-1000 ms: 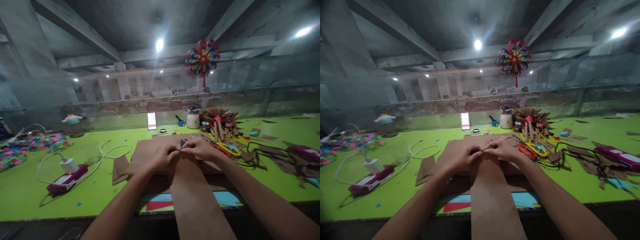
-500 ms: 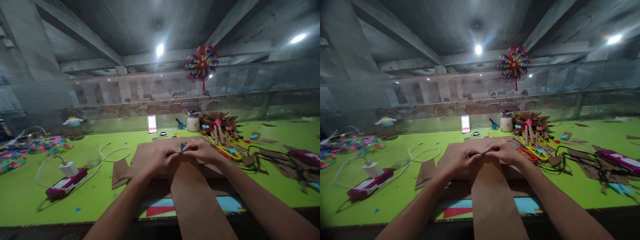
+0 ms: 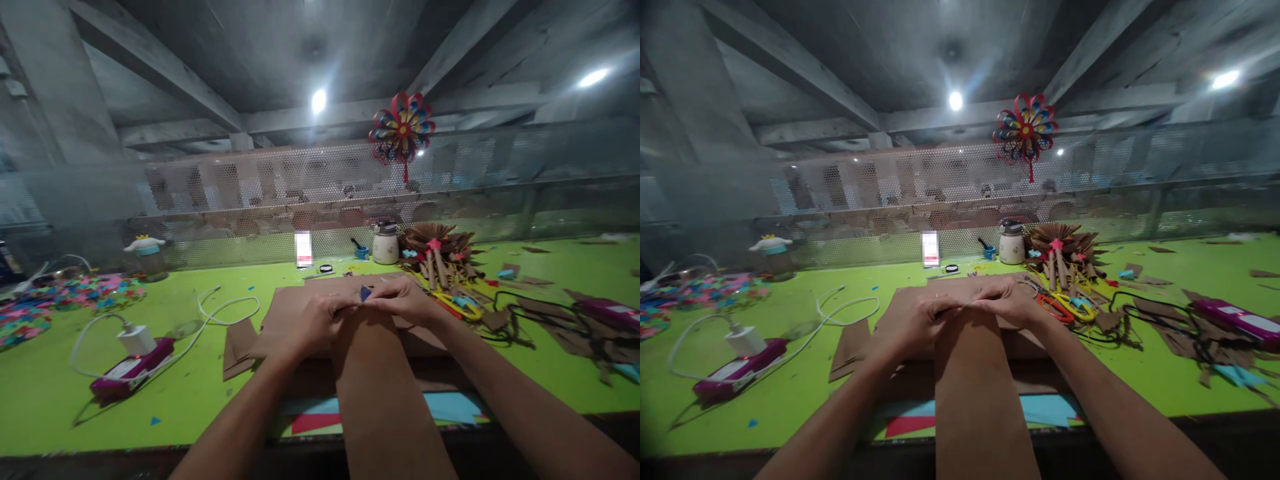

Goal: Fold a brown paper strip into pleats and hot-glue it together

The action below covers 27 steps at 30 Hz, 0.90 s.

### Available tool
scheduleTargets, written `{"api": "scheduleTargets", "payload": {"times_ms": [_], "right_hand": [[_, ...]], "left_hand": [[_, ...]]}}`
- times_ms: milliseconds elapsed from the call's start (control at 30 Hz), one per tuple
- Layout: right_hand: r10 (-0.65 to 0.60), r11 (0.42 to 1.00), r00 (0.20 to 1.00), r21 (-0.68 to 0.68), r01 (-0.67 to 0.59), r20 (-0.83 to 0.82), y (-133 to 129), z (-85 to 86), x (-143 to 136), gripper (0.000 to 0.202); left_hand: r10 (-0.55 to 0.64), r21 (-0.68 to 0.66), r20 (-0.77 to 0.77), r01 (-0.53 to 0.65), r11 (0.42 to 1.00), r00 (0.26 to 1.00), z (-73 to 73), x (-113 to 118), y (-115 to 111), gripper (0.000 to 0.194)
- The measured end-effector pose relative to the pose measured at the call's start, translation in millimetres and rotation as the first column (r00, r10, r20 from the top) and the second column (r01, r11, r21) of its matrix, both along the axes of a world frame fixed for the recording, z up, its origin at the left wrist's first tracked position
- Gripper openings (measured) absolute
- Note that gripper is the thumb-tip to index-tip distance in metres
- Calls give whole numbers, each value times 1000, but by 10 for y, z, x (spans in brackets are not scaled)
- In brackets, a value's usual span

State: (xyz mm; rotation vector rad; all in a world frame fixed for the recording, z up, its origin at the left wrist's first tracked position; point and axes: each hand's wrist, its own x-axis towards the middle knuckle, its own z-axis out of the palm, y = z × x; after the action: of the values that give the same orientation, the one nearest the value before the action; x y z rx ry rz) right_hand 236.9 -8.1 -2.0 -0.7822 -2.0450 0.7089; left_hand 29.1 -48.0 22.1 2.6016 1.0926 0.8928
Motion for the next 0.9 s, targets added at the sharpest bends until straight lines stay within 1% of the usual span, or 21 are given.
{"api": "scheduleTargets", "payload": {"times_ms": [67,167,300,400,533,600,767,833,900], "right_hand": [[5,1000,1000,18,-5,20,-10,13,-7,27],[-5,990,995,142,-9,97,-47,39,-51,25],[-95,950,969,311,20,228,-96,55,-103,23],[-149,934,944,356,37,293,-101,47,-105,26],[-91,946,946,324,-16,312,-97,45,-94,26],[-73,953,949,303,-25,308,-98,52,-94,24],[-78,969,951,247,1,300,-67,51,-91,25],[-56,983,962,182,7,268,-41,35,-76,27],[-38,996,975,86,19,218,-17,16,-52,30]], "left_hand": [[-25,-3,9,25,1000,1000,-6,0,15,28],[-22,8,-6,22,1000,1000,-42,3,46,26],[32,19,-51,-31,999,998,-88,4,68,27],[41,-16,-88,-42,999,995,-76,-33,87,30],[-46,-114,-179,26,993,983,-48,-127,154,32],[-53,-113,-204,31,993,978,-51,-159,190,30],[-13,-43,-227,3,999,974,-51,-149,191,28],[13,-49,-232,-25,998,973,-30,-143,157,29],[68,-47,-235,-81,996,970,-5,-157,130,31]]}}
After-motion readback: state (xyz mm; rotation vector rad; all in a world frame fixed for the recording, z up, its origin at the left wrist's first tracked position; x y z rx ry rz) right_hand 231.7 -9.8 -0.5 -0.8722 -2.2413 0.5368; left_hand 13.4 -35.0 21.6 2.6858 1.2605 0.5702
